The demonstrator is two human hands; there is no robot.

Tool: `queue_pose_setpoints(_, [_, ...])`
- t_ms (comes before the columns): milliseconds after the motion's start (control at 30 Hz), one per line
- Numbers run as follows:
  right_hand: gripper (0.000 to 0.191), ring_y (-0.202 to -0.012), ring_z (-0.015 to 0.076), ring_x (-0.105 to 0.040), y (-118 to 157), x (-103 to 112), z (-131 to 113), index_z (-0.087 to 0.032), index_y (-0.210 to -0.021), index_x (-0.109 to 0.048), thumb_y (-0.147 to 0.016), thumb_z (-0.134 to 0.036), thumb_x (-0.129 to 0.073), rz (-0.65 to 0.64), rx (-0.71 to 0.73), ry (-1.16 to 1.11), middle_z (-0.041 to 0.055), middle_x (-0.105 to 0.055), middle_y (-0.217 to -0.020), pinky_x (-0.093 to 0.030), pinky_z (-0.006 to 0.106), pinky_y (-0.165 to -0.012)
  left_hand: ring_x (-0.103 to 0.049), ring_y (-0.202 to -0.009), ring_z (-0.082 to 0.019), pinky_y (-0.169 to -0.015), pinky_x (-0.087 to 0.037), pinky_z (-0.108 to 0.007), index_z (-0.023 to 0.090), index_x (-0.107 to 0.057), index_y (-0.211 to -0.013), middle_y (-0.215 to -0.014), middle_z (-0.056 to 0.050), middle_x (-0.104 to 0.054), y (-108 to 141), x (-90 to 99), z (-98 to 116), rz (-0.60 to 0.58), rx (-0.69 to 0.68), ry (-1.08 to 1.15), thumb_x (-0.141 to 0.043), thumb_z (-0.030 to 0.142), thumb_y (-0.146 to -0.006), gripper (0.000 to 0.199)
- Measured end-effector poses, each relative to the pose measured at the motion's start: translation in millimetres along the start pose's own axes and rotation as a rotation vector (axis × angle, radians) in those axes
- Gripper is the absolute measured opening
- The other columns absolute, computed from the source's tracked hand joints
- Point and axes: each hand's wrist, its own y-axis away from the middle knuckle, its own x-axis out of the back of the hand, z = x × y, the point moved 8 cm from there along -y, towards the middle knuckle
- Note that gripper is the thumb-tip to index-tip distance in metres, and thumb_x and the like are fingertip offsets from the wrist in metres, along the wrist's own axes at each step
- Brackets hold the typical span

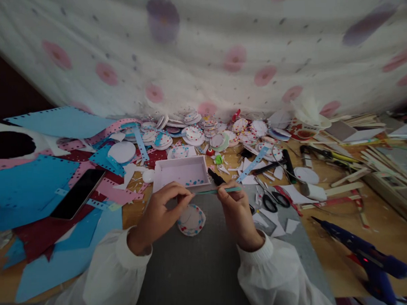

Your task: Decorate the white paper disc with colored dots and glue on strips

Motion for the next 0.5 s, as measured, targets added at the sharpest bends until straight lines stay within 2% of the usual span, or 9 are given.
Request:
queue_pose_setpoints(100, [0.013,-0.072,0.0147,-0.058,9.2,-6.9,-30.0,-0.021,-0.075,-0.056,-0.078,-0.025,-0.068,-0.043,0.287,0.147,-0.0016,-0.06,-0.073,-0.046,0.03,-0.067,-0.059,-0.078,-0.014,-0.071,-0.045,-0.024,0.015,-0.066,-0.08,-0.08,-0.004,-0.065,6.8,-5.0,-6.6,0.005,0.111,0.067,-0.051,0.026,-0.091,0.022])
queue_pose_setpoints(167, [0.005,-0.074,0.016,-0.059,25.8,-23.9,-52.3,-0.022,-0.08,-0.061,-0.083,-0.019,-0.061,-0.191,0.557,0.348,0.0008,-0.064,-0.078,-0.046,0.032,-0.067,-0.057,-0.07,-0.013,-0.064,-0.043,-0.023,0.015,-0.065,-0.076,-0.073,-0.003,-0.063,14.4,-14.3,-11.9,-0.034,0.212,0.159,-0.048,0.032,-0.091,0.029])
queue_pose_setpoints(200, [0.008,-0.074,0.0163,-0.059,37.6,-34.6,-59.9,-0.023,-0.085,-0.063,-0.085,-0.017,-0.058,-0.289,0.704,0.46,0.0023,-0.067,-0.082,-0.046,0.033,-0.067,-0.055,-0.065,-0.013,-0.06,-0.042,-0.023,0.015,-0.064,-0.072,-0.068,-0.002,-0.061,18.6,-19.2,-15.3,-0.048,0.274,0.208,-0.047,0.035,-0.091,0.033])
queue_pose_setpoints(267, [0.016,-0.075,0.0165,-0.057,62.1,-52.8,-64.3,-0.022,-0.095,-0.065,-0.089,-0.017,-0.052,-0.466,0.965,0.654,0.0048,-0.07,-0.089,-0.045,0.032,-0.064,-0.049,-0.058,-0.012,-0.054,-0.038,-0.023,0.014,-0.061,-0.065,-0.059,0.001,-0.054,26.6,-27.0,-22.7,-0.051,0.395,0.299,-0.049,0.041,-0.089,0.037])
queue_pose_setpoints(300, [0.017,-0.075,0.0165,-0.057,71.0,-59.1,-62.6,-0.021,-0.098,-0.065,-0.09,-0.017,-0.05,-0.524,1.05,0.726,0.0054,-0.071,-0.09,-0.045,0.031,-0.063,-0.046,-0.057,-0.011,-0.053,-0.037,-0.023,0.015,-0.059,-0.062,-0.057,0.002,-0.051,29.6,-28.6,-25.9,-0.036,0.441,0.336,-0.051,0.042,-0.087,0.038])
queue_pose_setpoints(367, [0.019,-0.077,0.0165,-0.056,77.9,-69.4,-56.9,-0.02,-0.101,-0.063,-0.088,-0.013,-0.05,-0.587,1.089,0.827,0.0053,-0.071,-0.092,-0.046,0.03,-0.063,-0.044,-0.058,-0.011,-0.054,-0.036,-0.023,0.015,-0.058,-0.06,-0.056,0.003,-0.048,33.2,-26.6,-30.6,0.014,0.491,0.38,-0.054,0.042,-0.084,0.036])
queue_pose_setpoints(500, [0.029,-0.088,0.018,-0.058,84.1,-88.4,-56.1,-0.019,-0.106,-0.061,-0.084,-0.006,-0.048,-0.694,0.97,1.02,0.0062,-0.069,-0.103,-0.047,0.033,-0.072,-0.041,-0.058,-0.011,-0.056,-0.035,-0.023,0.015,-0.056,-0.058,-0.055,0.003,-0.047,35.9,-9.7,-36.7,0.073,0.473,0.381,-0.057,0.039,-0.081,0.033])
